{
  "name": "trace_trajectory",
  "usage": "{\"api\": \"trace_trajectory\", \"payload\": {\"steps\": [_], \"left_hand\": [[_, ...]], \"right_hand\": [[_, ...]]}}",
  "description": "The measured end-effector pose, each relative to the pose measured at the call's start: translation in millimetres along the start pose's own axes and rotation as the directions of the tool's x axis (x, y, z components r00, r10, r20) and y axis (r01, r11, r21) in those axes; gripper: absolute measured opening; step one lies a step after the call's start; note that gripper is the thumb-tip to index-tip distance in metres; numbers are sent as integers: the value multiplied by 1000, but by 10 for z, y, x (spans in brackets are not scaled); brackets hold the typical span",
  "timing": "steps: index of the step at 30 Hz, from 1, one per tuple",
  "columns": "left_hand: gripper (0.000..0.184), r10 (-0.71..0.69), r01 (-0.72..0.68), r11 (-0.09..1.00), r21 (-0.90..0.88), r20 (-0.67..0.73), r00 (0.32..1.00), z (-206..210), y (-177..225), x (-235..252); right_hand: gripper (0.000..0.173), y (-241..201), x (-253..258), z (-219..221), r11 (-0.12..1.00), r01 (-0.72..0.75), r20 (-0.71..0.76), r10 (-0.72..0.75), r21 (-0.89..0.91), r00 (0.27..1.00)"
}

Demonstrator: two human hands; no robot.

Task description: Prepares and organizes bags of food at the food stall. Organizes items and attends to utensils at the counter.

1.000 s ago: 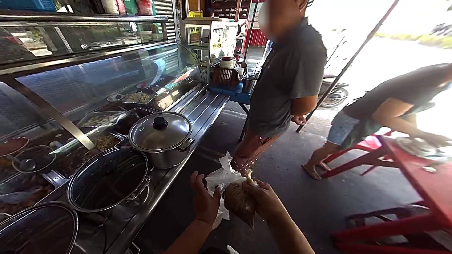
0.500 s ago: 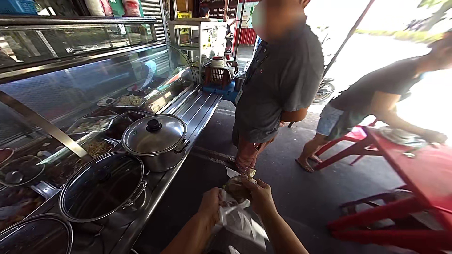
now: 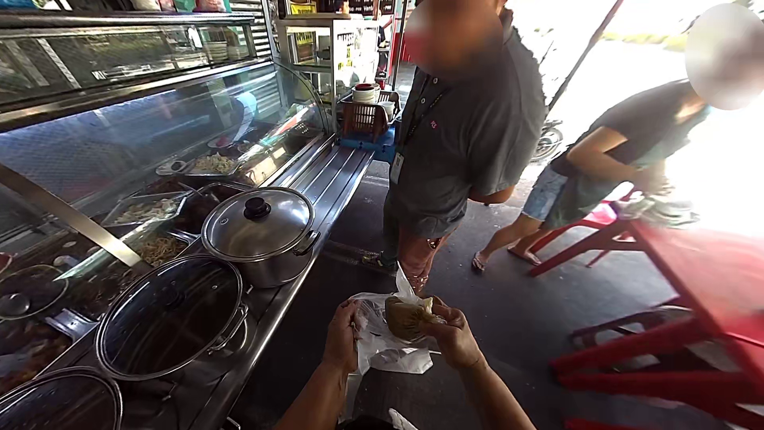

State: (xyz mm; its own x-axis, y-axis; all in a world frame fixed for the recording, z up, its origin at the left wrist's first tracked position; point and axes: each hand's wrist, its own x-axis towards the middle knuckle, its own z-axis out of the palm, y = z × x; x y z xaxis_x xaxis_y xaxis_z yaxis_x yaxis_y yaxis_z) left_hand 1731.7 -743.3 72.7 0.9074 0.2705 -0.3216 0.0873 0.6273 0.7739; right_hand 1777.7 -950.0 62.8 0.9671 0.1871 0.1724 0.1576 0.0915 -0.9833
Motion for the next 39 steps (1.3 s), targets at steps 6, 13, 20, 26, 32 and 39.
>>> {"api": "trace_trajectory", "payload": {"steps": [6,13,20,26,32,39], "left_hand": [[20,4,4,999,-52,158,987,-145,10,6],[20,-563,420,793,442,268,781,-184,-95,-145],[22,-375,351,917,190,109,921,-8,166,170],[20,-321,290,865,409,7,947,-47,462,470],[26,-306,222,909,352,205,930,530,998,651],[28,-110,-17,845,535,206,972,1396,1434,959]], "right_hand": [[13,39,118,-130,980,154,224,-124,-123,967],[16,279,463,239,707,-557,-344,441,-436,829],[44,157,583,401,547,-358,-66,481,-756,874],[60,-215,935,230,658,-397,-112,432,-640,895],[77,-657,975,72,963,-161,-88,145,-214,985],[35,-890,778,-1008,985,83,-40,-90,-151,995]]}}
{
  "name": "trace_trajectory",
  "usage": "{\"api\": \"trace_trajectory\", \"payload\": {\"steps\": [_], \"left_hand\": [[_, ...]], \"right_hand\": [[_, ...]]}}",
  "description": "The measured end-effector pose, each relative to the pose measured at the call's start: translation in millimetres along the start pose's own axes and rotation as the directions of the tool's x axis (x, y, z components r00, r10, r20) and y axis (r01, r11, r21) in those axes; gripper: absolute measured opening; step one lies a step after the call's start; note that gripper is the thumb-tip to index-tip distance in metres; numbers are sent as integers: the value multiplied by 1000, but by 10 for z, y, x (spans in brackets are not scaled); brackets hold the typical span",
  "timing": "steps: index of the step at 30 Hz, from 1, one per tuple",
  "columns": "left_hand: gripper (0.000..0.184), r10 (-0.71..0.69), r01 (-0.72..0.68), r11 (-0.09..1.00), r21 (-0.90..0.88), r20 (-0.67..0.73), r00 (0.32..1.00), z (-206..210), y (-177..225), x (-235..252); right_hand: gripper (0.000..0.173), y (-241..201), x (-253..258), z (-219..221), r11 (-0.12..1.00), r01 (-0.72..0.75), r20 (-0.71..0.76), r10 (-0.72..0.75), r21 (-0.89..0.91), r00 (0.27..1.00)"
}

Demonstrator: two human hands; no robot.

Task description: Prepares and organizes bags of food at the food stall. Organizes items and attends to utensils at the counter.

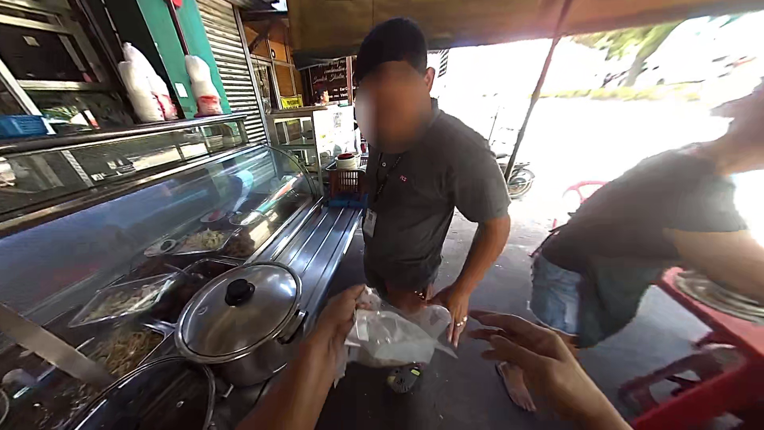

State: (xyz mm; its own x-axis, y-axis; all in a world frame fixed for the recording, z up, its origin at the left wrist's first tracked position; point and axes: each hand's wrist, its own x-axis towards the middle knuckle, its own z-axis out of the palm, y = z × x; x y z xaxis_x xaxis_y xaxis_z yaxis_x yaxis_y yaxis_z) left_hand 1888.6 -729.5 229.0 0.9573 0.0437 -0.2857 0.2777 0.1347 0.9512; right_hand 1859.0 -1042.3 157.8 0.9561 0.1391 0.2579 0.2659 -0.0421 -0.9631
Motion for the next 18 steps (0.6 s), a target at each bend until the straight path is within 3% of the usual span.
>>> {"api": "trace_trajectory", "payload": {"steps": [4,10,12,15,16,18], "left_hand": [[28,113,-107,991,84,-67,991,298,213,199],[29,164,-113,962,248,-196,967,466,522,585],[32,167,-135,976,168,-187,968,343,529,827],[42,170,-183,979,-86,-139,976,156,517,1141],[43,172,-186,979,-83,-155,973,152,531,1204],[37,220,-188,964,186,-172,960,27,575,1357]], "right_hand": [[27,431,-39,-732,986,-154,-16,155,56,988],[24,1116,242,-1374,890,-441,8,444,116,896],[24,1307,361,-1528,859,-510,-2,511,37,860],[26,1720,508,-1802,806,-573,-22,577,-150,816],[26,1865,519,-1895,778,-592,-25,601,-212,799],[28,2089,523,-2029,719,-631,-31,652,-292,757]]}}
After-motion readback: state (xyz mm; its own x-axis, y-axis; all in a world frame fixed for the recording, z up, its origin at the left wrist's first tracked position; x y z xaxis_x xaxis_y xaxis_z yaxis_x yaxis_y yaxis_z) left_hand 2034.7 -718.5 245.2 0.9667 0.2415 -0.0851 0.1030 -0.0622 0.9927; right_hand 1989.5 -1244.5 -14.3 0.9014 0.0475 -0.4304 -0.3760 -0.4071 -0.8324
